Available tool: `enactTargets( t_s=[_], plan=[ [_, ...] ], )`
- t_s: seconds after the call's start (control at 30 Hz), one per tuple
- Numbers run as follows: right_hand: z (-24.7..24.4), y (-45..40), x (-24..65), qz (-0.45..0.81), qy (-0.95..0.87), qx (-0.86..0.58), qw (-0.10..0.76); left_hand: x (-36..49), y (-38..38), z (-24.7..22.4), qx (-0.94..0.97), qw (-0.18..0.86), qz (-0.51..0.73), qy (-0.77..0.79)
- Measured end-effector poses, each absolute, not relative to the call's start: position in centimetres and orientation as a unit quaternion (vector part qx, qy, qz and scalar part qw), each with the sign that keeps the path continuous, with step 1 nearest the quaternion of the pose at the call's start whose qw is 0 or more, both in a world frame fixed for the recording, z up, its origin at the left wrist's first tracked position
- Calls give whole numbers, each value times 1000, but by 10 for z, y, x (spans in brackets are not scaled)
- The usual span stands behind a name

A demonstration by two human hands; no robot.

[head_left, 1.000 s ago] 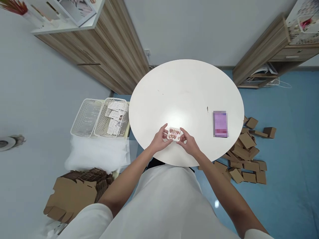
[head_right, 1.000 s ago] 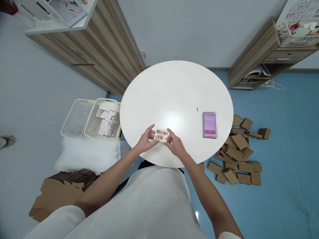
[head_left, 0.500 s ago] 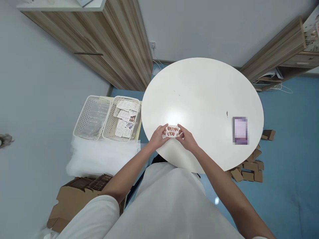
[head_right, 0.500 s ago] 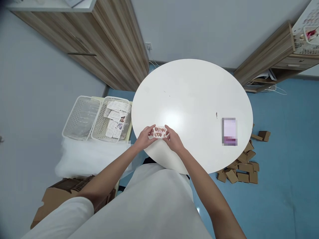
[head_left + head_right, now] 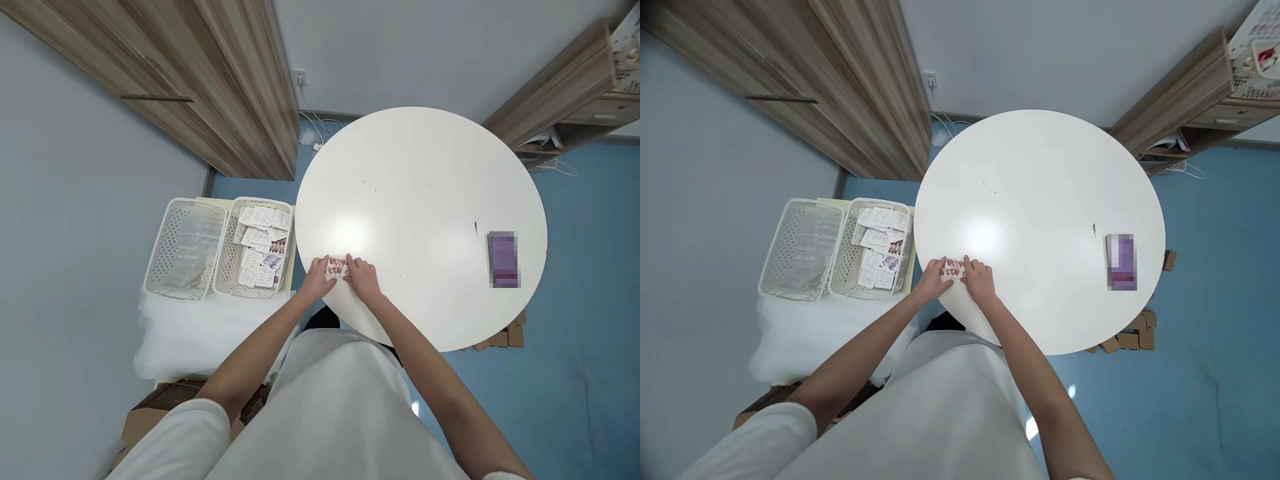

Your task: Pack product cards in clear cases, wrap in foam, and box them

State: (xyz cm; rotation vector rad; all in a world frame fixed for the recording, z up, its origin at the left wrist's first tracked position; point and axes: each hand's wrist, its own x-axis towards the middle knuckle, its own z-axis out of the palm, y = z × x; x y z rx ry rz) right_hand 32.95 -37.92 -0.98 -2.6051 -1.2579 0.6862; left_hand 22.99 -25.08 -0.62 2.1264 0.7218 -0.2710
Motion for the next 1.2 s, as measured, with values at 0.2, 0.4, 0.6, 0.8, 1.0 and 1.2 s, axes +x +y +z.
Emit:
enactTargets(
  t_s=[0.2,0.4,0.6,0.8,1.0,1.2],
  plan=[
    [-5,-382,320,236,-361,-896,110,226,-252,-4,830,448,-128,305],
    [11,-405,305,179,-412,-882,141,206,-255,9,918,348,-70,177],
    [11,-412,304,189,-485,-851,74,196,-253,14,957,251,-103,102],
    [6,-402,309,196,-500,-841,74,195,-248,11,960,234,-100,113],
    [1,-378,306,193,-510,-835,77,195,-232,9,959,222,-97,144],
    [2,-357,301,187,-512,-835,68,196,-216,11,957,225,-101,156]
  ],
)
